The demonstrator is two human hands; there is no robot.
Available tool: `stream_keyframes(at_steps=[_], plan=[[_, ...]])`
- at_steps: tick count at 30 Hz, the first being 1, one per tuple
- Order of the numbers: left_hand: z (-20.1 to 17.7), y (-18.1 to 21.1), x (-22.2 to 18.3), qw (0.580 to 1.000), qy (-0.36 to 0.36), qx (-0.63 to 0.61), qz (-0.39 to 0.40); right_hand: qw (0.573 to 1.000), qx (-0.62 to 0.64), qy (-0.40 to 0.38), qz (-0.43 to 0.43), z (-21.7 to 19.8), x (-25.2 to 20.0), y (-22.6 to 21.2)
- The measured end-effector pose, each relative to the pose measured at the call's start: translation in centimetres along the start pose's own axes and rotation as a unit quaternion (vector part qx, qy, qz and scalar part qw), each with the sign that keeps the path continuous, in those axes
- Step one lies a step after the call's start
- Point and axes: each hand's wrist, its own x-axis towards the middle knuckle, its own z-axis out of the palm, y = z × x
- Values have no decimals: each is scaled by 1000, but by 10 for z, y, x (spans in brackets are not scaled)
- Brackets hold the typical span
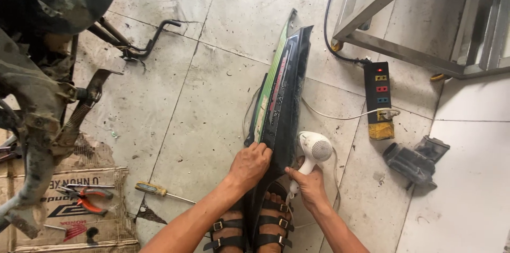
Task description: Using a hair dryer to heat a motorcycle fairing and smoothing it with hands
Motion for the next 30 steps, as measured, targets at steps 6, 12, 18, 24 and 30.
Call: stream_keyframes(at_steps=[6, 12, 18, 24, 30], plan=[[-20, 6, 0, 996, 17, -81, -33, 999, -34, 8, 6, -4, 1, 2], [-15, 4, 0, 999, -3, -38, -18, 998, -49, 15, 19, -2, 0, -2], [-11, 0, 6, 999, -38, -3, 26, 997, -69, 18, 25, -6, 3, 3], [2, -3, 7, 998, -3, 18, 54, 997, -56, 37, 35, -7, 5, 8], [7, -3, 7, 999, 10, 13, 42, 998, -59, 31, 23, -9, 7, 10]])
